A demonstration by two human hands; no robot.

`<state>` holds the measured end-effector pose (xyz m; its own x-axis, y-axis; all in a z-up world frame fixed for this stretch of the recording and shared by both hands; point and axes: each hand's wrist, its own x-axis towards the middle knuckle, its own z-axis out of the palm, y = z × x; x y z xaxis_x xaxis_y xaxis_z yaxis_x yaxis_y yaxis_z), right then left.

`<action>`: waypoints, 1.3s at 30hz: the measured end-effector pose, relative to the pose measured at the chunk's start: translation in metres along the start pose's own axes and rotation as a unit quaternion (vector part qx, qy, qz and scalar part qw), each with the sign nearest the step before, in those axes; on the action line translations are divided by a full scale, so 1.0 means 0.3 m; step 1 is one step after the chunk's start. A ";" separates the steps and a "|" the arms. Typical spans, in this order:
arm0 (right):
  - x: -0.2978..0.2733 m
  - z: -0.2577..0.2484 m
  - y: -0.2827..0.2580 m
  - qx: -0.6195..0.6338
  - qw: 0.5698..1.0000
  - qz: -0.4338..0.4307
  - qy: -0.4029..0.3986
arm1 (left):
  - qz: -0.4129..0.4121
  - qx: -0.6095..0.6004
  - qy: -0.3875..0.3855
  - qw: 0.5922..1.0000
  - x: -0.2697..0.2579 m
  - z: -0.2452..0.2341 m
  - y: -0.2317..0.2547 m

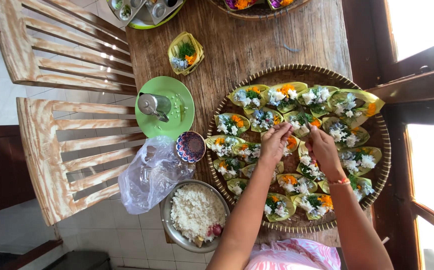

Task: The person assembles small decorative pouches by placing shredded coconut and flower petals into folded banana leaves on a woven tray. They then transfer completed pouches from a red plastic bag onto the tray.

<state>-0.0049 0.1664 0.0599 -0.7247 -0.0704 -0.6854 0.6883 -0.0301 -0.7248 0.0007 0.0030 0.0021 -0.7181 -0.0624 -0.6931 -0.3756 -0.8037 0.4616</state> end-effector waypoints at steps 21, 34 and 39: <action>-0.232 -0.059 -0.072 -0.023 0.977 -0.202 0.069 | 0.056 0.081 -0.116 0.988 -0.049 0.152 -0.212; -0.192 -0.275 -0.073 0.314 0.948 0.033 -0.035 | -0.118 0.020 -0.122 0.985 -0.015 0.188 -0.216; -0.144 -0.290 -0.024 0.069 0.991 0.020 0.113 | -0.090 0.037 -0.120 0.988 -0.032 0.219 -0.202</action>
<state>0.0188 0.2565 0.0887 -0.6739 0.1504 -0.7233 0.7033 -0.1692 -0.6904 -0.0082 0.0912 0.0172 -0.7506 0.2264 -0.6207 -0.5448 -0.7436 0.3876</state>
